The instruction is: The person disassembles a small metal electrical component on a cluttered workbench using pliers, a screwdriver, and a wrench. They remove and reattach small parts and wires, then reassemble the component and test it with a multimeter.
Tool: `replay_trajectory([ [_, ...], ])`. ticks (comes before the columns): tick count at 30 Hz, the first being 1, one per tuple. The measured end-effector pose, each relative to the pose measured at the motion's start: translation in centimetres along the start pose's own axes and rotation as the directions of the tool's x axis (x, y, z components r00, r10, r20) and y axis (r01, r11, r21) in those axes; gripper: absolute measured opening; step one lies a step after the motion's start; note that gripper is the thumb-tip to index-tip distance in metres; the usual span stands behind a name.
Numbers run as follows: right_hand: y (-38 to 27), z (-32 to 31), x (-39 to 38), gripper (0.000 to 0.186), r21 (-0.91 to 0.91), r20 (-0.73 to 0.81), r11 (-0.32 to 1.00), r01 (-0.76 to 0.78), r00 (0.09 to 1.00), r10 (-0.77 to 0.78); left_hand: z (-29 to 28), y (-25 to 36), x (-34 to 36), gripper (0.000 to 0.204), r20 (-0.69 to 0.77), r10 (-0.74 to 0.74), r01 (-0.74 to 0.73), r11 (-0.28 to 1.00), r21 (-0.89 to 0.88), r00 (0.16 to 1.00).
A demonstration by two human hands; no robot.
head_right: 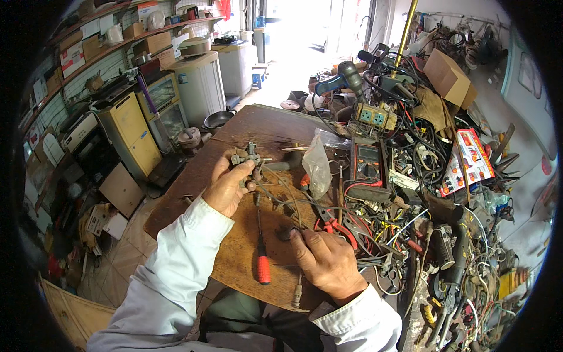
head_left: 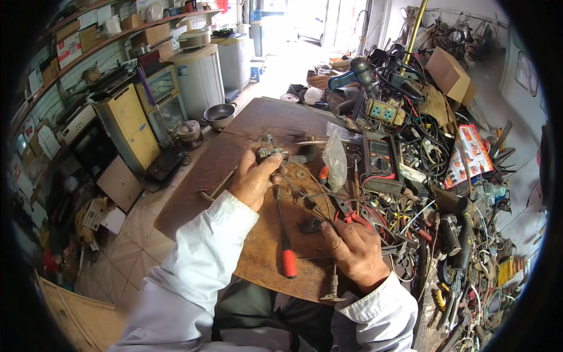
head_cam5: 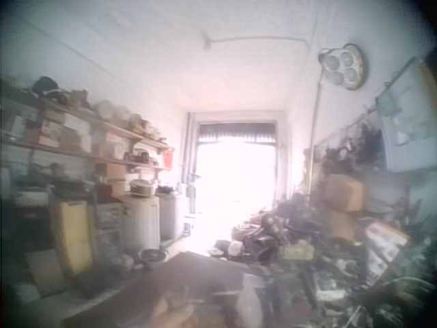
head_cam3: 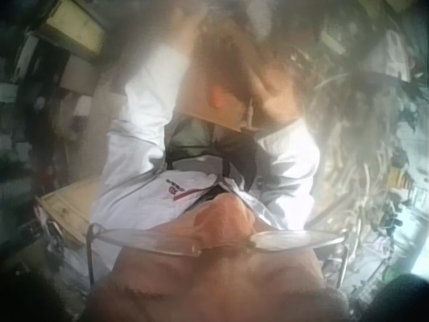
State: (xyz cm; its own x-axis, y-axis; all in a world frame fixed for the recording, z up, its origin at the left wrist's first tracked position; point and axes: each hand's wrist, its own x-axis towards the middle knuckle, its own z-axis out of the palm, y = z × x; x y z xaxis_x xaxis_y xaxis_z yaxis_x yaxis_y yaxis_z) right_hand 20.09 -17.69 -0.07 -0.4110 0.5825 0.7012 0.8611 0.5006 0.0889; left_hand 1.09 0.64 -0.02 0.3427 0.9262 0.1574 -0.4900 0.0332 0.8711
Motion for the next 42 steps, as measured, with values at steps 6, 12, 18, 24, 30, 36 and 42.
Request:
replay_trajectory([
  [6, 0.2, -0.2, 0.0, 0.043, 0.793, 0.270, 0.341, -0.504, 0.794, 0.545, -0.5, -0.3, 0.5, 0.023, 0.017, 0.022, -0.022, 1.000, 0.002, 1.000],
  [12, 1.2, -0.2, -0.2, 0.069, 0.749, 0.663, -0.336, -0.571, 0.631, 0.403, -0.3, -0.7, 0.3, 0.025, 0.111, 0.168, -0.174, 0.983, 0.050, 0.980],
  [18, -0.2, 0.6, 0.6, 0.078, 0.815, 0.576, -0.260, -0.518, 0.681, 0.453, 0.9, -0.6, -0.3, 0.029, 0.222, 0.164, -0.183, 0.981, 0.068, 0.961],
  [24, -1.3, 0.7, 1.4, 0.057, 0.798, 0.566, -0.169, -0.578, 0.625, 0.537, 1.5, -1.2, -1.5, 0.033, 0.352, 0.112, -0.192, 0.961, 0.200, 0.929],
  [30, -0.7, 0.3, 1.0, 0.053, 0.753, 0.573, -0.042, -0.656, 0.624, 0.531, 1.6, -0.7, -1.7, 0.030, 0.357, 0.077, -0.167, 0.958, 0.231, 0.931],
  [36, -0.2, -0.4, 1.3, 0.054, 0.727, 0.598, -0.011, -0.687, 0.625, 0.502, 1.5, 0.3, -1.7, 0.026, 0.386, 0.024, -0.136, 0.955, 0.265, 0.922],
  [42, -0.3, 0.4, 0.9, 0.048, 0.778, 0.565, -0.119, -0.617, 0.604, 0.561, 1.0, 0.5, -1.0, 0.028, 0.359, 0.042, -0.130, 0.965, 0.226, 0.932],
])
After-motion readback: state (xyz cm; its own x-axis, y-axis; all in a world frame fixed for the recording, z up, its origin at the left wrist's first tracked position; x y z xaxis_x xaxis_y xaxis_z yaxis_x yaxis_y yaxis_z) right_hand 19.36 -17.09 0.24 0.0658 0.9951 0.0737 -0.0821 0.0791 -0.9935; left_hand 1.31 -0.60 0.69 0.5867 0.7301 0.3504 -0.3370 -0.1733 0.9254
